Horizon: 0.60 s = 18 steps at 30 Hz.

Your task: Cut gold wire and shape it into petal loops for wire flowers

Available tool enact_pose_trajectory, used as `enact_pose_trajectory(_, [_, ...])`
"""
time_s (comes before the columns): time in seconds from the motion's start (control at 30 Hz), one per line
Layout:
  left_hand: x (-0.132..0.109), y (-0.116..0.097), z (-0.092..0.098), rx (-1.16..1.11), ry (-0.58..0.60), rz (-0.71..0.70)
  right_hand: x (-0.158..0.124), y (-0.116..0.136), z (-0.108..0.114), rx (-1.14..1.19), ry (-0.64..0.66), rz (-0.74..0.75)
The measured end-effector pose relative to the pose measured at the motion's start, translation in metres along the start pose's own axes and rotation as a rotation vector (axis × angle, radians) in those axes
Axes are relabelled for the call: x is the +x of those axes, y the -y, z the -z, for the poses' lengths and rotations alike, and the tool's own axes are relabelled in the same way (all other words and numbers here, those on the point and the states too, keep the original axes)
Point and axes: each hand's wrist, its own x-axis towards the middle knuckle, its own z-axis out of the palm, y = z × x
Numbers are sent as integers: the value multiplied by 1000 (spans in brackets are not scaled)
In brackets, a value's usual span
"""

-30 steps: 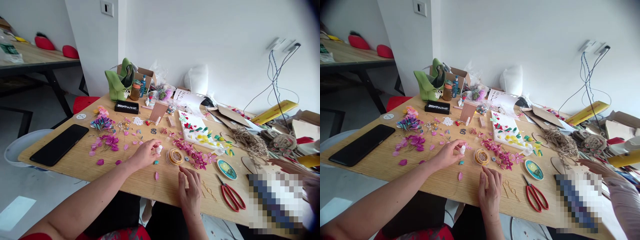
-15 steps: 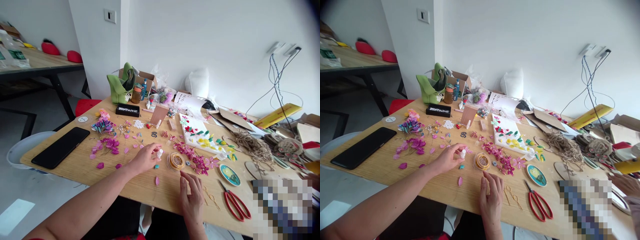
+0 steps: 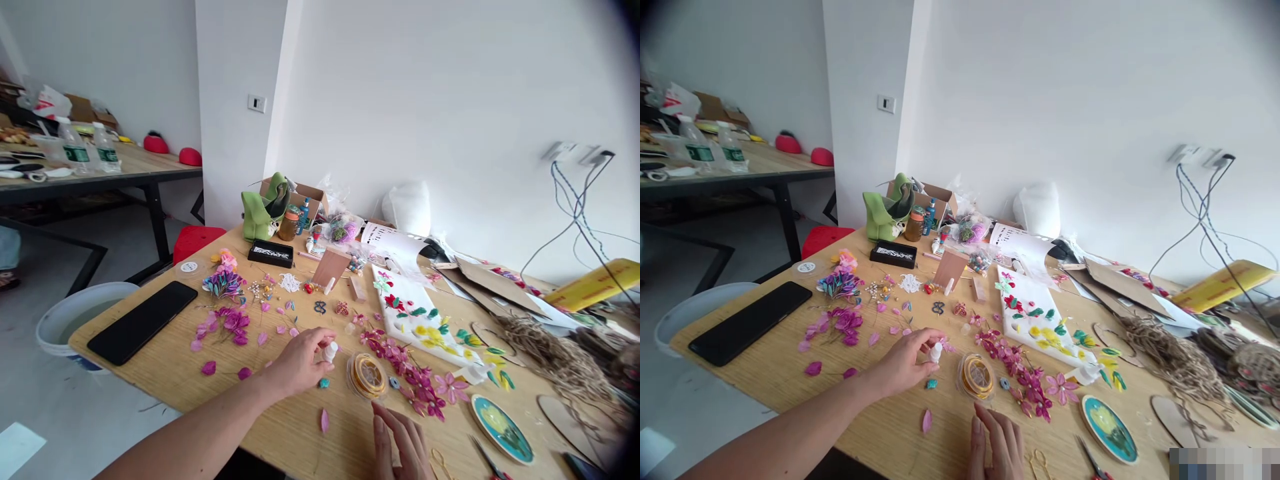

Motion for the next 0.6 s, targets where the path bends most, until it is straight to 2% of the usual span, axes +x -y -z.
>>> enact_pose_trajectory(0.17, [0, 0, 0, -8, 7, 6, 3, 5, 7, 0, 142, -18])
enact_pose_trajectory(0.33, [0, 1, -2, -13, 20, 6, 0, 6, 5, 39, 126, -94])
enact_pose_trajectory(0.6, [0, 1, 0, -4, 16, -14, 3, 3, 7, 1, 177, -29])
